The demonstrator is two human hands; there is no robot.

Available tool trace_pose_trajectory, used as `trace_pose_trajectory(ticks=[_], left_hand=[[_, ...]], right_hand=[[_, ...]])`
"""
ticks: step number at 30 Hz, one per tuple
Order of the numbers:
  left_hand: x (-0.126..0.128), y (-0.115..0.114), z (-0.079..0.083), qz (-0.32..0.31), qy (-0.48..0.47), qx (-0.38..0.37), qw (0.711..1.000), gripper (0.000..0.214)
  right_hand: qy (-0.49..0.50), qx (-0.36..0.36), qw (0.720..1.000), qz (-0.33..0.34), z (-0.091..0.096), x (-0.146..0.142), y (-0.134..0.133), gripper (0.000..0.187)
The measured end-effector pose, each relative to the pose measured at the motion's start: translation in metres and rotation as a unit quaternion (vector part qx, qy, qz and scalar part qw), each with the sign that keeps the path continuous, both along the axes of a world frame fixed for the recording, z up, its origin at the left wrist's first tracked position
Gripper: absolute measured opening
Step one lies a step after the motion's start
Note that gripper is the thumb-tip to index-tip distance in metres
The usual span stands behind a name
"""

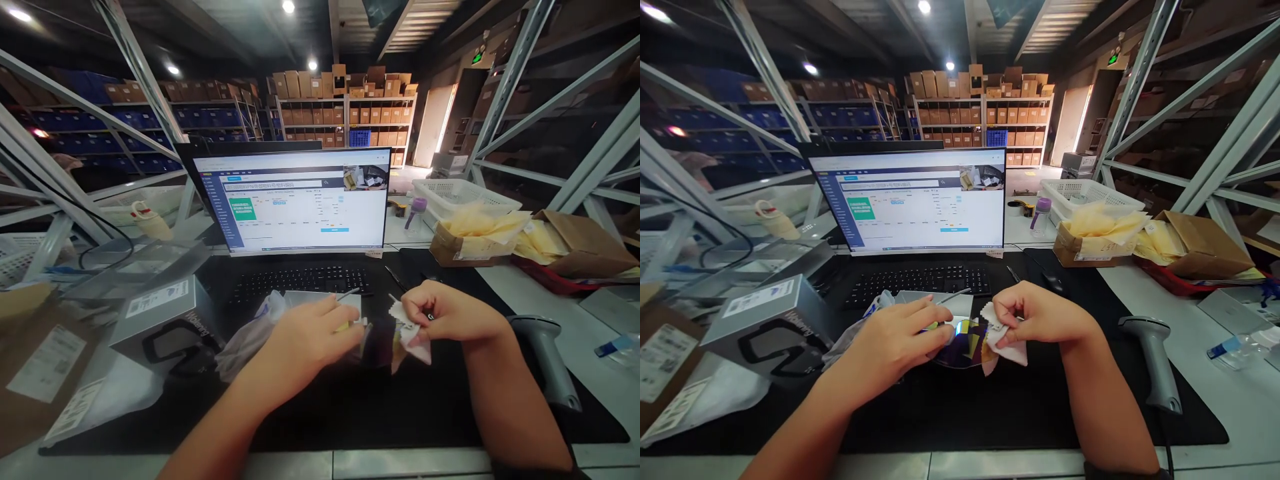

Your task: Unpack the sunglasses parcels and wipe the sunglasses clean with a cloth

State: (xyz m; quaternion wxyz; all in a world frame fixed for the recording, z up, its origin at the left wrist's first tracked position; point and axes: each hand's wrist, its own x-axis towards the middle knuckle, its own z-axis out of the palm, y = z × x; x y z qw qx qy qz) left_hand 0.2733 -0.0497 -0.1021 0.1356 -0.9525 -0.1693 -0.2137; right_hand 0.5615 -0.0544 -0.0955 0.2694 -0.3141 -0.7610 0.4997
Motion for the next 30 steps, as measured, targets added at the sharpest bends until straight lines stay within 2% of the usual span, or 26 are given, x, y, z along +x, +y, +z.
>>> trace_pose_trajectory(ticks=[3,5,8,10,13,15,17,19,21,22,23,24,25,27,28,30], left_hand=[[-0.004,0.0,0.001,-0.011,-0.015,-0.031,0.999,0.014],[-0.008,0.001,0.002,-0.017,-0.026,-0.056,0.998,0.018],[-0.012,0.003,0.001,-0.015,-0.036,-0.084,0.996,0.022],[-0.013,0.004,0.0,-0.011,-0.038,-0.095,0.995,0.024],[-0.015,0.007,0.0,-0.008,-0.046,-0.1,0.994,0.021],[-0.016,0.008,0.001,-0.012,-0.056,-0.097,0.994,0.018],[-0.017,0.007,0.001,-0.019,-0.063,-0.097,0.993,0.015],[-0.017,0.007,0.002,-0.028,-0.061,-0.102,0.992,0.013],[-0.017,0.006,0.003,-0.033,-0.055,-0.106,0.992,0.013],[-0.017,0.007,0.003,-0.032,-0.05,-0.106,0.993,0.014],[-0.017,0.007,0.003,-0.031,-0.046,-0.102,0.993,0.014],[-0.016,0.007,0.003,-0.028,-0.043,-0.096,0.994,0.015],[-0.016,0.008,0.004,-0.024,-0.039,-0.088,0.995,0.016],[-0.015,0.008,0.005,-0.018,-0.03,-0.071,0.997,0.018],[-0.015,0.008,0.005,-0.015,-0.023,-0.065,0.997,0.018],[-0.013,0.006,0.007,-0.008,-0.005,-0.06,0.998,0.018]], right_hand=[[0.058,-0.047,0.996,-0.053,0.0,0.008,0.003,0.052],[0.111,-0.041,0.985,-0.126,0.001,0.01,0.006,0.054],[0.208,0.031,0.938,-0.275,0.003,0.009,0.007,0.054],[0.218,0.098,0.898,-0.368,0.004,0.005,0.004,0.048],[0.106,0.19,0.841,-0.495,0.002,0.001,-0.003,0.033],[0.02,0.241,0.796,-0.555,0.001,0.002,-0.004,0.04],[-0.055,0.291,0.753,-0.587,0.0,0.004,0.0,0.04],[-0.116,0.327,0.715,-0.608,-0.002,0.003,0.006,0.024],[-0.137,0.334,0.695,-0.621,-0.003,-0.004,0.007,0.016],[-0.126,0.328,0.705,-0.617,-0.004,-0.011,0.004,0.016],[-0.101,0.315,0.73,-0.598,-0.004,-0.018,-0.002,0.018],[-0.071,0.297,0.771,-0.558,-0.003,-0.026,-0.01,0.019],[-0.04,0.271,0.824,-0.495,-0.001,-0.033,-0.019,0.02],[0.0,0.195,0.927,-0.32,0.004,-0.043,-0.035,0.025],[0.005,0.154,0.961,-0.229,0.007,-0.044,-0.04,0.027],[0.003,0.096,0.992,-0.078,0.013,-0.041,-0.043,0.033]])
